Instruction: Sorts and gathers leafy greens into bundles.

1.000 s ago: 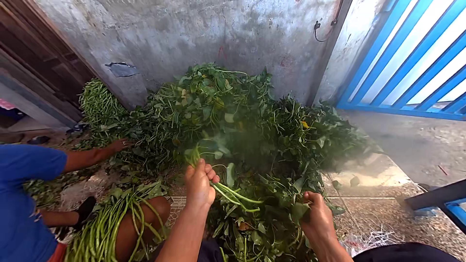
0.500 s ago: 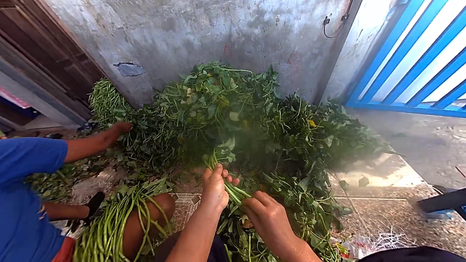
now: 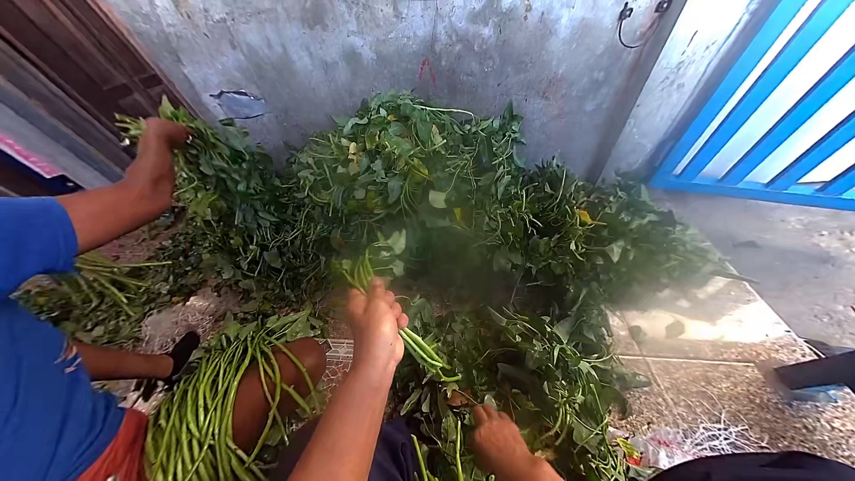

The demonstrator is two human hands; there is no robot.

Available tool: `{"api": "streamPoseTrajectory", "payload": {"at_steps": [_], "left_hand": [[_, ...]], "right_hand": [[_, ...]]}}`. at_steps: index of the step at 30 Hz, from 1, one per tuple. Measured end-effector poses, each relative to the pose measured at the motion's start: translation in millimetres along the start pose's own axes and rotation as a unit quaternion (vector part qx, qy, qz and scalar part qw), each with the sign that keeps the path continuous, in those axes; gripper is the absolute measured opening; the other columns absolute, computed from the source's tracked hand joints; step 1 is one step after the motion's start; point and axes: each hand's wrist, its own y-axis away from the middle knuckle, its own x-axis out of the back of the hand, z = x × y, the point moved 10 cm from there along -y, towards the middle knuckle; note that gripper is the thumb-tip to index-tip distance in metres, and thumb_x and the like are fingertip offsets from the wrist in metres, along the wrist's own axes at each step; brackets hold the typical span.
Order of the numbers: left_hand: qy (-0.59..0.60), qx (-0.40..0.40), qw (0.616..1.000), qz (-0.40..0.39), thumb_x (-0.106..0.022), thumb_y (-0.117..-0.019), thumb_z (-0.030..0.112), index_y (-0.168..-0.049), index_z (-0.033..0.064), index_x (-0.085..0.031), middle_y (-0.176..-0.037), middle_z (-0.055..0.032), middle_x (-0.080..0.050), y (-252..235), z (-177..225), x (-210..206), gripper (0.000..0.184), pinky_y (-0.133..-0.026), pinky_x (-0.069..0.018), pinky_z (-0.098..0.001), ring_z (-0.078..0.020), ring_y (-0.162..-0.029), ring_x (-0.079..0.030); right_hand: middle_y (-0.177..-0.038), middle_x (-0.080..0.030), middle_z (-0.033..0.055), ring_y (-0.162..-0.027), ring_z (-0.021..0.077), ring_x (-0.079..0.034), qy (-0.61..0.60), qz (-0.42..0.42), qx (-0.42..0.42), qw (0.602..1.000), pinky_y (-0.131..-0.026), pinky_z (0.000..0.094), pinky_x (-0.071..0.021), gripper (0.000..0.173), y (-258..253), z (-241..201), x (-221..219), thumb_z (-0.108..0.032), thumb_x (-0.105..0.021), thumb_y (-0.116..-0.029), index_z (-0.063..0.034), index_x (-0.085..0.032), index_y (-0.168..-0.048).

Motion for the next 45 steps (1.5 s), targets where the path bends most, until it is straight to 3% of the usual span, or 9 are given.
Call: {"api": "streamPoseTrajectory", "payload": {"at_steps": [6, 12, 16, 21, 29, 33, 39, 42, 45], "left_hand": [[0.011, -0.019, 1.0, 0.012, -0.048, -0.1102, 0.023, -0.101, 0.0122, -0.046, -0.064, 0.0013, -0.042, -2, 10, 2, 0.015, -0.037, -0.0348, -0.0187, -0.0065, -0.042, -0.038], [0.013, -0.058, 0.998, 0.036, -0.048, -0.1098, 0.02, -0.098, 0.0088, -0.047, -0.06, 0.0001, -0.041, -7, 21, 10, 0.016, -0.035, -0.0371, -0.0206, -0.0078, -0.039, -0.038], [-0.012, -0.076, 0.996, 0.038, -0.048, -0.1097, 0.017, -0.102, 0.005, -0.054, -0.059, 0.0012, -0.041, -3, 19, 6, 0.015, -0.035, -0.0384, -0.02, -0.0071, -0.039, -0.039], [-0.041, -0.112, 0.993, 0.017, -0.047, -0.1099, 0.015, -0.104, 0.0049, -0.055, -0.061, 0.0015, -0.043, -2, 21, -2, 0.014, -0.036, -0.0432, -0.0205, -0.0074, -0.04, -0.042], [-0.027, -0.057, 0.998, 0.02, -0.046, -0.1104, 0.021, -0.103, 0.0085, -0.055, -0.062, 0.0018, -0.044, -5, 13, 6, 0.017, -0.039, -0.0447, -0.022, -0.0078, -0.042, -0.043], [-0.03, -0.054, 0.998, 0.015, -0.046, -0.1104, 0.02, -0.104, 0.0076, -0.054, -0.061, 0.0016, -0.044, -5, 12, 3, 0.016, -0.038, -0.0448, -0.0222, -0.008, -0.041, -0.043], [-0.023, -0.051, 0.998, 0.015, -0.045, -0.1105, 0.017, -0.103, 0.0058, -0.053, -0.061, 0.0007, -0.044, -4, 12, 0, 0.016, -0.037, -0.0448, -0.0214, -0.0077, -0.04, -0.043], [-0.017, -0.049, 0.999, 0.015, -0.045, -0.1106, 0.018, -0.104, 0.0057, -0.054, -0.061, 0.001, -0.044, -5, 12, 2, 0.017, -0.038, -0.0455, -0.0221, -0.0079, -0.041, -0.044], [-0.011, -0.037, 0.999, 0.016, -0.045, -0.1106, 0.017, -0.104, 0.0056, -0.053, -0.062, 0.0007, -0.044, -4, 9, 0, 0.016, -0.038, -0.0459, -0.0225, -0.0083, -0.041, -0.044]], "right_hand": [[-0.125, -0.067, 0.0211, -0.124, 0.0381, -0.06, -0.193, 0.155, -0.014, 0.969, -0.103, 0.0568, -0.0488, 0.026, -1, 36, 5, -0.023, -0.061, -0.0992, -0.0071, -0.078, -0.111], [-0.095, -0.076, 0.0046, -0.074, 0.0081, -0.065, -0.66, 0.289, 0.012, 0.693, -0.067, 0.0261, -0.0542, 0.016, 54, 108, 80, -0.013, -0.068, -0.0965, -0.0045, -0.078, -0.106], [-0.101, -0.074, 0.0075, -0.089, 0.0139, -0.07, -0.534, 0.339, 0.025, 0.775, -0.083, 0.0327, -0.0581, 0.02, 66, 102, 92, -0.017, -0.066, -0.0967, -0.0051, -0.078, -0.108], [-0.123, -0.069, 0.0226, -0.115, 0.0367, -0.066, -0.351, 0.128, 0.013, 0.927, -0.104, 0.057, -0.0503, 0.039, 42, 62, 51, -0.025, -0.069, -0.0964, -0.0042, -0.07, -0.129], [-0.123, -0.064, 0.0292, -0.116, 0.0433, -0.063, -0.417, 0.46, -0.318, 0.717, -0.1, 0.0613, -0.049, 0.036, 119, 225, 65, -0.013, -0.057, -0.098, 0.0072, -0.06, -0.128], [-0.144, -0.049, 0.0361, -0.138, 0.0484, -0.047, -0.434, 0.286, -0.488, 0.702, -0.111, 0.0621, -0.0404, 0.056, 124, 261, -10, -0.023, -0.065, -0.0944, 0.0091, -0.053, -0.139], [-0.125, -0.068, 0.0238, -0.121, 0.0418, -0.063, -0.367, 0.336, -0.415, 0.762, -0.101, 0.0667, -0.0436, 0.038, 109, 229, 9, -0.032, -0.046, -0.1081, -0.0064, -0.069, -0.124], [-0.107, -0.069, 0.0211, -0.103, 0.0372, -0.066, -0.373, 0.564, -0.261, 0.689, -0.09, 0.0601, -0.0505, 0.034, 131, 207, 73, -0.03, -0.056, -0.1044, -0.0033, -0.076, -0.113], [-0.088, -0.065, 0.007, -0.072, 0.0139, -0.059, -0.599, 0.537, -0.193, 0.561, -0.067, 0.0329, -0.0501, 0.032, 126, 217, 86, -0.026, -0.052, -0.1077, -0.0011, -0.073, -0.108]]}}
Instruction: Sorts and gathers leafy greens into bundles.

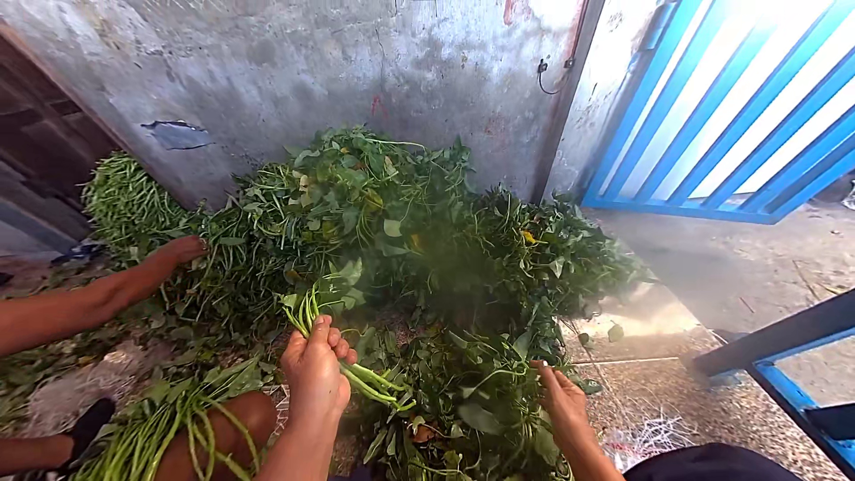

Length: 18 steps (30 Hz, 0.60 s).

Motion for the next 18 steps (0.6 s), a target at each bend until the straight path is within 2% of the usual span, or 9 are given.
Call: {"api": "streamPoseTrajectory", "payload": {"at_steps": [2, 4, 7, 8, 10, 12, 13, 14, 18], "left_hand": [[0.008, 0.007, 1.0, 0.002, -0.046, -0.1102, 0.016, -0.103, 0.0045, -0.053, -0.061, -0.0004, -0.045, 1, -2, -1, 0.015, -0.037, -0.0459, -0.023, -0.009, -0.04, -0.044], [0.007, 0.011, 1.0, 0.0, -0.047, -0.1098, 0.017, -0.102, 0.0049, -0.052, -0.061, -0.0005, -0.045, 1, -3, -1, 0.015, -0.037, -0.0459, -0.0227, -0.009, -0.04, -0.045], [0.008, 0.007, 1.0, 0.0, -0.047, -0.11, 0.017, -0.103, 0.0049, -0.053, -0.061, -0.0005, -0.045, 0, -3, -1, 0.015, -0.037, -0.0463, -0.0227, -0.009, -0.041, -0.045], [0.009, 0.006, 1.0, 0.001, -0.047, -0.11, 0.017, -0.103, 0.0048, -0.054, -0.061, -0.0004, -0.045, 0, -4, -1, 0.015, -0.037, -0.0463, -0.0228, -0.0091, -0.041, -0.045], [0.009, 0.005, 1.0, -0.002, -0.047, -0.11, 0.017, -0.103, 0.005, -0.053, -0.062, -0.0002, -0.045, -1, -4, -2, 0.015, -0.037, -0.0465, -0.0232, -0.0092, -0.04, -0.045], [0.003, 0.006, 1.0, -0.006, -0.046, -0.11, 0.017, -0.102, 0.0049, -0.053, -0.061, 0.0004, -0.044, -1, -6, -3, 0.016, -0.037, -0.0471, -0.0232, -0.0088, -0.04, -0.045], [0.0, 0.006, 1.0, -0.007, -0.047, -0.1099, 0.016, -0.102, 0.0049, -0.053, -0.061, 0.0006, -0.044, -1, -6, -3, 0.015, -0.037, -0.0475, -0.0234, -0.0087, -0.04, -0.045], [-0.002, 0.006, 1.0, -0.007, -0.046, -0.1099, 0.016, -0.103, 0.0049, -0.054, -0.06, 0.0008, -0.044, -1, -6, -3, 0.015, -0.037, -0.0477, -0.0236, -0.0086, -0.04, -0.045], [-0.007, 0.003, 1.0, -0.001, -0.046, -0.1099, 0.015, -0.104, 0.0043, -0.054, -0.061, 0.0003, -0.045, -3, -4, 3, 0.015, -0.036, -0.0469, -0.0228, -0.0084, -0.04, -0.045]], "right_hand": [[-0.077, -0.066, 0.0068, -0.06, 0.0139, -0.062, -0.17, -0.033, -0.096, 0.98, -0.056, 0.0297, -0.0556, 0.035, 0, 0, -5, -0.025, -0.043, -0.1116, -0.0004, -0.067, -0.113], [-0.085, -0.07, 0.0109, -0.067, 0.0174, -0.068, -0.248, -0.063, -0.123, 0.959, -0.061, 0.0323, -0.0588, 0.035, 5, -8, -7, -0.025, -0.038, -0.1129, 0.0, -0.063, -0.115], [-0.102, -0.074, 0.012, -0.085, 0.0188, -0.072, -0.254, -0.11, -0.06, 0.959, -0.073, 0.0341, -0.061, 0.034, 20, -26, -16, -0.018, -0.037, -0.1111, 0.0023, -0.062, -0.124], [-0.116, -0.073, 0.0124, -0.098, 0.0196, -0.072, -0.203, -0.157, -0.025, 0.966, -0.081, 0.0354, -0.0607, 0.034, 31, -30, -26, -0.014, -0.043, -0.108, 0.0021, -0.059, -0.133], [-0.142, -0.06, 0.0139, -0.127, 0.0218, -0.061, -0.001, -0.334, -0.003, 0.943, -0.104, 0.0388, -0.0538, 0.056, 61, -21, -56, -0.012, -0.058, -0.0988, 0.0005, -0.043, -0.151], [-0.14, -0.061, 0.0186, -0.13, 0.0293, -0.059, 0.261, -0.458, -0.017, 0.85, -0.111, 0.0498, -0.0465, 0.05, 72, 13, -77, -0.014, -0.063, -0.0978, -0.0009, -0.053, -0.145], [-0.132, -0.066, 0.0208, -0.124, 0.0342, -0.062, 0.344, -0.451, -0.005, 0.824, -0.107, 0.0562, -0.0474, 0.04, 60, 27, -80, -0.014, -0.061, -0.098, -0.0024, -0.063, -0.136], [-0.126, -0.068, 0.0221, -0.12, 0.037, -0.064, 0.391, -0.391, 0.007, 0.833, -0.105, 0.0589, -0.0483, 0.034, 37, 33, -75, -0.013, -0.057, -0.0982, -0.0036, -0.069, -0.129], [-0.135, -0.06, 0.0261, -0.125, 0.0411, -0.061, 0.368, -0.031, -0.07, 0.927, -0.103, 0.0584, -0.0494, 0.034, -43, 45, -4, -0.013, -0.05, -0.101, -0.0001, -0.064, -0.129]]}}
